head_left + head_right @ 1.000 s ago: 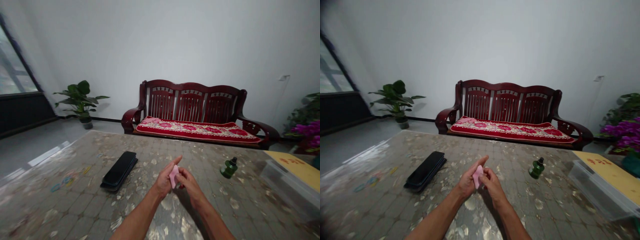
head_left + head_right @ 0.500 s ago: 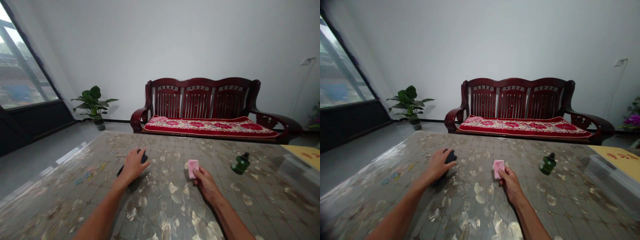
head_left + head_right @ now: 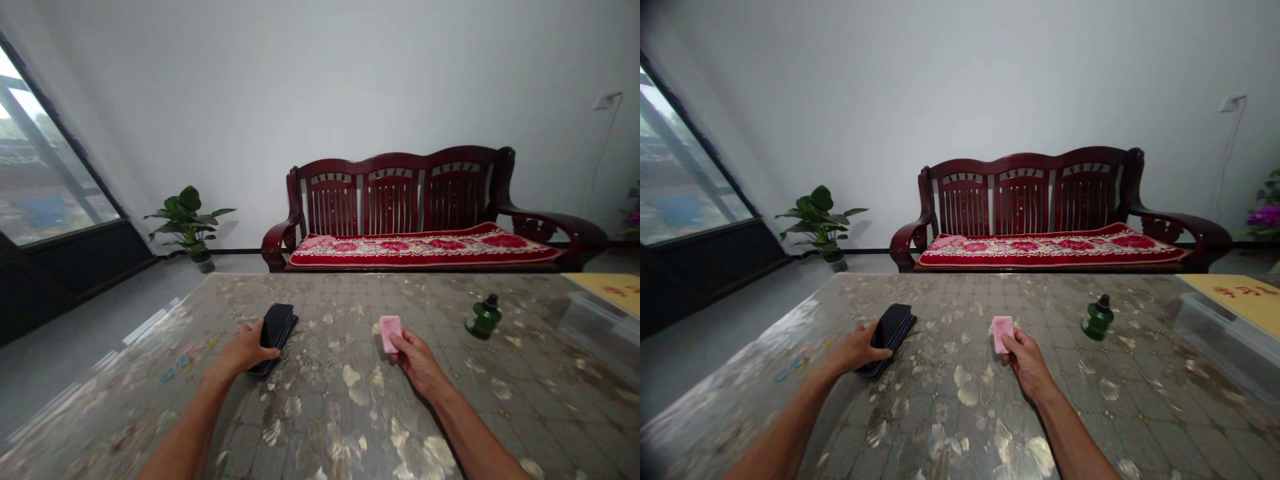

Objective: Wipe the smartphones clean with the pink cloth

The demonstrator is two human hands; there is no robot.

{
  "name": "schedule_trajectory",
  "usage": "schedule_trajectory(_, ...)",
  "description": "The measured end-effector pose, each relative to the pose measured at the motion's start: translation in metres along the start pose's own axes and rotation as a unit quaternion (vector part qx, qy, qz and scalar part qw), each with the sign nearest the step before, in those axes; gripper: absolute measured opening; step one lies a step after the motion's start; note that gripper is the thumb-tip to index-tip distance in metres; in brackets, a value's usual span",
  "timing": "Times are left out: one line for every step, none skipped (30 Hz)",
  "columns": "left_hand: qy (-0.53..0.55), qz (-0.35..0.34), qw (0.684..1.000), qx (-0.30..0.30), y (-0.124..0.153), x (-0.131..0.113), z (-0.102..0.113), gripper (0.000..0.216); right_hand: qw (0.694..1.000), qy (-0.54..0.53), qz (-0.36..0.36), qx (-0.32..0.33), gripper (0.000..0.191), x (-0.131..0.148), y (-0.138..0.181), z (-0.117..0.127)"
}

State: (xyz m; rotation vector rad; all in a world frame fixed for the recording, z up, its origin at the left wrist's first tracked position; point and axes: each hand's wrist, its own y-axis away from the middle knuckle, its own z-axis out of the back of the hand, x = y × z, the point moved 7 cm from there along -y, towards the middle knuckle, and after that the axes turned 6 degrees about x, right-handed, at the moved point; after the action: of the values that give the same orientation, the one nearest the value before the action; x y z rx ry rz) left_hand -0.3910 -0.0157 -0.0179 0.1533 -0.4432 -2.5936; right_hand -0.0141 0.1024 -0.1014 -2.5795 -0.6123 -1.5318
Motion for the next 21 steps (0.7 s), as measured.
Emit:
schedule_trajectory(0.002, 0.004, 1.000, 0.005, -0.0003, 0.0002, -0.0009, 0.099, 1.000, 0.000, -0.001, 0.001, 0.041, 0.0001, 0.0000, -0.0004)
schedule_trajectory(0.005, 0.006, 1.000, 0.008, -0.0006, 0.0005, -0.0013, 0.098, 1.000, -0.001, -0.001, 0.001, 0.041, 0.0002, 0.0000, -0.0006)
schedule_trajectory(0.007, 0.006, 1.000, 0.009, -0.0008, 0.0007, -0.0014, 0.098, 1.000, 0.000, -0.001, 0.000, 0.041, 0.0003, 0.0001, -0.0009)
schedule_trajectory(0.008, 0.006, 1.000, 0.010, -0.0010, 0.0009, -0.0011, 0.097, 1.000, 0.000, -0.002, 0.000, 0.042, 0.0004, 0.0003, -0.0010)
schedule_trajectory(0.008, 0.004, 1.000, 0.011, -0.0012, 0.0012, -0.0008, 0.097, 1.000, 0.001, -0.003, -0.001, 0.042, 0.0005, 0.0005, -0.0012)
schedule_trajectory(0.007, 0.004, 1.000, 0.012, -0.0015, 0.0015, -0.0006, 0.096, 1.000, 0.003, -0.004, -0.002, 0.043, 0.0006, 0.0009, -0.0014)
schedule_trajectory(0.004, 0.003, 1.000, 0.014, -0.0019, 0.0018, -0.0004, 0.096, 1.000, 0.003, -0.005, -0.004, 0.043, 0.0008, 0.0012, -0.0016)
schedule_trajectory(0.001, 0.001, 1.000, 0.016, -0.0023, 0.0021, -0.0002, 0.095, 1.000, 0.003, -0.006, -0.005, 0.044, 0.0010, 0.0016, -0.0019)
schedule_trajectory(-0.002, 0.000, 1.000, 0.018, -0.0028, 0.0023, -0.0001, 0.093, 1.000, 0.003, -0.006, -0.006, 0.044, 0.0013, 0.0020, -0.0022)
schedule_trajectory(-0.004, -0.002, 1.000, 0.021, -0.0033, 0.0025, -0.0002, 0.092, 1.000, 0.004, -0.006, -0.007, 0.044, 0.0017, 0.0023, -0.0024)
schedule_trajectory(-0.004, -0.003, 1.000, 0.023, -0.0039, 0.0027, -0.0002, 0.091, 1.000, 0.005, -0.005, -0.008, 0.044, 0.0020, 0.0025, -0.0026)
schedule_trajectory(-0.002, -0.003, 1.000, 0.024, -0.0045, 0.0030, 0.0000, 0.091, 1.000, 0.007, -0.005, -0.009, 0.044, 0.0022, 0.0027, -0.0027)
schedule_trajectory(0.002, -0.002, 1.000, 0.024, -0.0050, 0.0035, 0.0005, 0.090, 1.000, 0.009, -0.004, -0.010, 0.044, 0.0024, 0.0028, -0.0028)
schedule_trajectory(0.008, 0.001, 1.000, 0.023, -0.0053, 0.0042, 0.0011, 0.090, 1.000, 0.012, -0.003, -0.009, 0.044, 0.0024, 0.0028, -0.0028)
schedule_trajectory(0.014, 0.003, 1.000, 0.021, -0.0054, 0.0048, 0.0021, 0.090, 1.000, 0.014, -0.002, -0.008, 0.044, 0.0022, 0.0028, -0.0028)
schedule_trajectory(0.022, 0.004, 1.000, 0.019, -0.0054, 0.0052, 0.0031, 0.091, 1.000, 0.015, -0.002, -0.006, 0.044, 0.0019, 0.0026, -0.0027)
schedule_trajectory(0.029, 0.004, 0.999, 0.019, -0.0052, 0.0055, 0.0040, 0.091, 1.000, 0.016, -0.001, -0.004, 0.043, 0.0015, 0.0024, -0.0027)
schedule_trajectory(0.035, 0.003, 0.999, 0.019, -0.0051, 0.0059, 0.0048, 0.092, 1.000, 0.017, 0.000, -0.002, 0.043, 0.0010, 0.0022, -0.0026)
schedule_trajectory(0.040, 0.004, 0.999, 0.019, -0.0051, 0.0064, 0.0055, 0.092, 1.000, 0.018, 0.001, 0.000, 0.042, 0.0006, 0.0018, -0.0025)
schedule_trajectory(0.045, 0.005, 0.999, 0.020, -0.0054, 0.0074, 0.0060, 0.093, 1.000, 0.018, 0.003, 0.002, 0.041, 0.0003, 0.0014, -0.0023)
schedule_trajectory(0.050, 0.008, 0.998, 0.020, -0.0060, 0.0089, 0.0063, 0.095, 1.000, 0.017, 0.005, 0.002, 0.040, 0.0001, 0.0010, -0.0021)
